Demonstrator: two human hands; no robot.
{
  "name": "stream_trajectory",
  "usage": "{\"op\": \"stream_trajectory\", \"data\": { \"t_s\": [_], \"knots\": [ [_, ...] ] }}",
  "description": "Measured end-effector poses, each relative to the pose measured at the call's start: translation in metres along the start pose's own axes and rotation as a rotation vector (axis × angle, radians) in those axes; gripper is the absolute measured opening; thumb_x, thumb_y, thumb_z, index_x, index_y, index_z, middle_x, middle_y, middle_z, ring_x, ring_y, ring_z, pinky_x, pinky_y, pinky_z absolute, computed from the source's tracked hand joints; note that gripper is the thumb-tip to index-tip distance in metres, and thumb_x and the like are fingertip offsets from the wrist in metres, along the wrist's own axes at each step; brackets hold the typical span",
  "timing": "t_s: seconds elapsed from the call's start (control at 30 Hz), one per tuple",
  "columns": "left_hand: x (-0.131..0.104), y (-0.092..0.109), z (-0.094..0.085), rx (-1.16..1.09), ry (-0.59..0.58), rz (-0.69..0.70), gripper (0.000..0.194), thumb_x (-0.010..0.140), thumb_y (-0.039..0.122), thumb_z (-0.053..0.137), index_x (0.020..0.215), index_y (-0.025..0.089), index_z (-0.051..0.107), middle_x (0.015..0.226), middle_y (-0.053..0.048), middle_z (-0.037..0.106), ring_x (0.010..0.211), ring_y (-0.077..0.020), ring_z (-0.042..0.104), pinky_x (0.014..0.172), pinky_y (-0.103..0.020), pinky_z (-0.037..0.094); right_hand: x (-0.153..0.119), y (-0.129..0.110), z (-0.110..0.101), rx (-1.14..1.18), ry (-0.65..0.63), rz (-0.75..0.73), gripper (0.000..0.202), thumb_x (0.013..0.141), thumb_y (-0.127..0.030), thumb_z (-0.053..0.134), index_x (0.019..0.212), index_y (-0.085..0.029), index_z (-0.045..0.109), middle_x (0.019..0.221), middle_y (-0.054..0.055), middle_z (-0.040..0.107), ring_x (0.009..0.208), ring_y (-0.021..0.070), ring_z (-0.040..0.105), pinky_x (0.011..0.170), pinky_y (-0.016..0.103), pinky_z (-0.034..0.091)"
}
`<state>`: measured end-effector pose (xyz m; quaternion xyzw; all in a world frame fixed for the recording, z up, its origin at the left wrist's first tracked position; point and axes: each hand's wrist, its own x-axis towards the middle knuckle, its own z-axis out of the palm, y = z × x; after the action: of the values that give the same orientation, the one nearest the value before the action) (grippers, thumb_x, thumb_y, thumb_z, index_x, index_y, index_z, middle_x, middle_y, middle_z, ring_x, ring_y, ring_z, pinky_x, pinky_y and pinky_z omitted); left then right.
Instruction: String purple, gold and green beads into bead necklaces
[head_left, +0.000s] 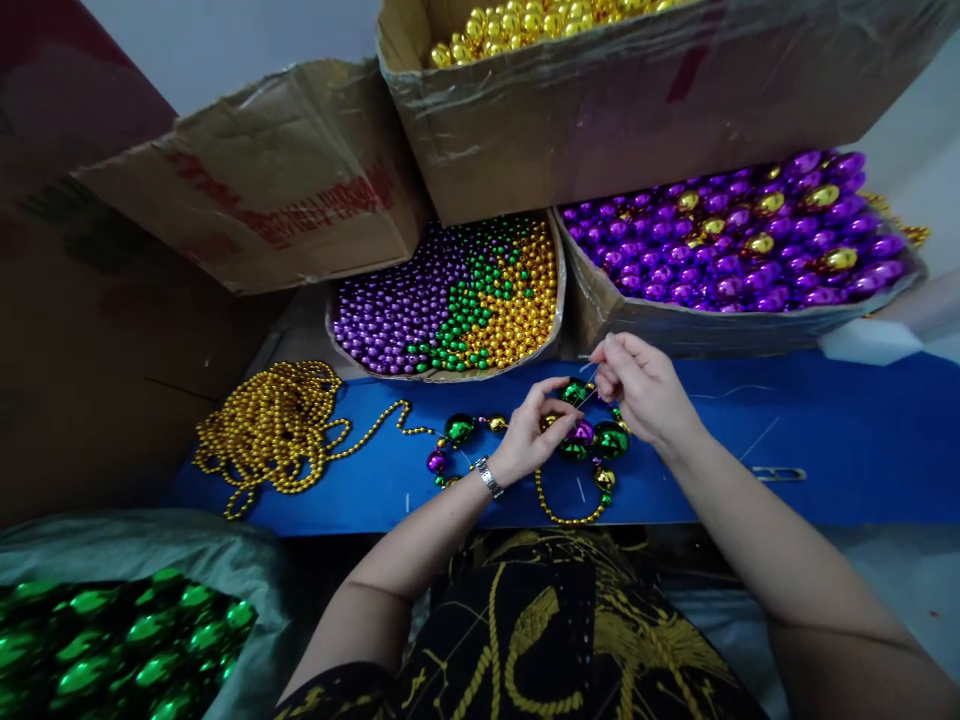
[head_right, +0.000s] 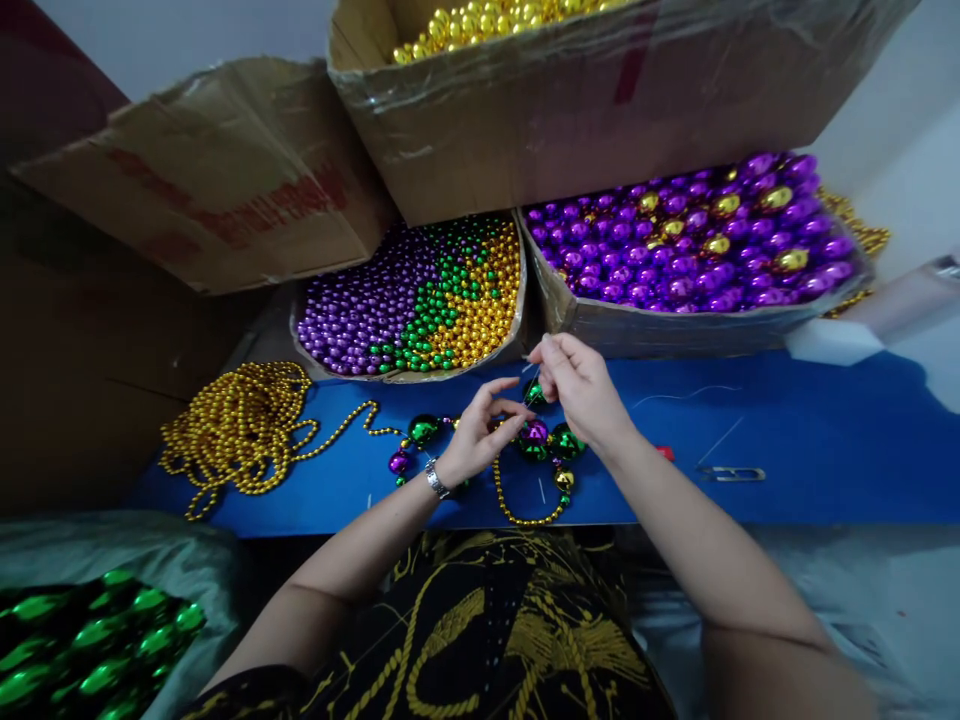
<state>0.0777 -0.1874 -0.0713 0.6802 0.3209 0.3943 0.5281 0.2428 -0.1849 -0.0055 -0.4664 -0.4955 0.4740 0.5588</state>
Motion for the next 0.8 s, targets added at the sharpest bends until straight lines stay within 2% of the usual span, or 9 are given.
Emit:
{"op": "stream_trajectory", "data": {
  "t_s": [0.07,0.13,0.27,0.33,0.43,0.5,0.57,0.67,0.8],
  "knots": [
    [-0.003,0.001,-0.003,0.015,-0.015,0.037,0.046,0.091,0.031,0.058,0.135,0.023,0.047,0.100,-0.007,0.071,0.084,-0.0156,0.066,0.075,-0.027,0.050,0.007,0.004,0.000,0.097,0.046,0.043,0.039,0.083,-0.058,0.063,0.077,-0.021,0.054,0.054,-0.006,0.034,0.049,0.0070,0.039,0.046,0.021,0.031],
    [-0.005,0.004,-0.006,0.070,-0.057,0.096,0.032,0.092,0.029,0.056,0.123,0.023,0.061,0.104,-0.008,0.070,0.091,-0.0172,0.066,0.081,-0.029,0.050,0.013,0.006,0.002,0.129,0.049,0.080,0.041,0.082,-0.060,0.064,0.076,-0.021,0.052,0.055,-0.007,0.033,0.048,0.0065,0.038,0.044,0.020,0.030],
    [-0.003,0.007,-0.009,0.201,-0.090,0.154,0.020,0.085,0.025,0.064,0.103,0.022,0.073,0.106,-0.008,0.070,0.099,-0.0198,0.065,0.089,-0.033,0.049,0.021,0.011,-0.011,-0.030,-0.014,0.071,0.040,0.090,-0.061,0.051,0.083,-0.021,0.052,0.061,-0.005,0.043,0.054,0.0075,0.045,0.049,0.019,0.038],
    [-0.001,0.005,-0.011,0.209,-0.035,0.134,0.021,0.083,0.024,0.067,0.103,0.022,0.073,0.105,-0.008,0.071,0.098,-0.0198,0.065,0.088,-0.032,0.050,0.018,0.014,-0.036,-0.302,-0.051,0.016,0.036,0.094,-0.055,0.047,0.094,-0.020,0.057,0.074,0.000,0.055,0.065,0.0099,0.053,0.058,0.022,0.045],
    [-0.002,-0.002,-0.014,0.183,0.046,0.080,0.022,0.080,0.025,0.070,0.102,0.021,0.073,0.104,-0.008,0.071,0.096,-0.0193,0.066,0.088,-0.031,0.050,-0.003,0.020,-0.093,-0.971,-0.145,-0.081,0.025,0.093,-0.040,0.053,0.105,-0.020,0.062,0.100,0.007,0.062,0.089,0.0166,0.058,0.074,0.027,0.046],
    [-0.004,-0.008,-0.016,0.175,0.080,0.054,0.024,0.078,0.026,0.073,0.101,0.020,0.073,0.104,-0.007,0.071,0.096,-0.0195,0.066,0.088,-0.031,0.051,-0.024,0.024,-0.136,-1.363,-0.270,0.025,0.020,0.092,-0.035,0.054,0.102,-0.021,0.064,0.102,0.009,0.063,0.090,0.0196,0.059,0.073,0.028,0.044],
    [-0.005,-0.013,-0.016,0.184,0.099,0.040,0.027,0.077,0.030,0.074,0.102,0.020,0.072,0.105,-0.007,0.072,0.097,-0.0199,0.066,0.089,-0.032,0.052,-0.046,0.029,-0.174,-1.635,-0.428,0.235,0.022,0.093,-0.036,0.051,0.106,-0.023,0.063,0.102,0.009,0.064,0.086,0.0201,0.061,0.067,0.026,0.042],
    [-0.005,-0.017,-0.014,0.190,0.120,0.018,0.030,0.077,0.034,0.074,0.103,0.019,0.072,0.105,-0.007,0.072,0.097,-0.0201,0.067,0.088,-0.033,0.053,-0.074,0.034,-0.216,-1.850,-0.554,0.458,0.021,0.094,-0.031,0.047,0.106,-0.022,0.062,0.104,0.011,0.064,0.084,0.0209,0.063,0.064,0.026,0.040],
    [-0.002,-0.012,-0.016,0.091,0.172,-0.008,0.033,0.074,0.036,0.076,0.101,0.018,0.072,0.102,-0.007,0.073,0.093,-0.0193,0.068,0.084,-0.031,0.055,-0.097,0.041,-0.246,-1.866,-0.584,0.502,0.018,0.089,-0.024,0.054,0.105,-0.020,0.063,0.104,0.011,0.064,0.089,0.0234,0.062,0.067,0.027,0.042]
  ]
}}
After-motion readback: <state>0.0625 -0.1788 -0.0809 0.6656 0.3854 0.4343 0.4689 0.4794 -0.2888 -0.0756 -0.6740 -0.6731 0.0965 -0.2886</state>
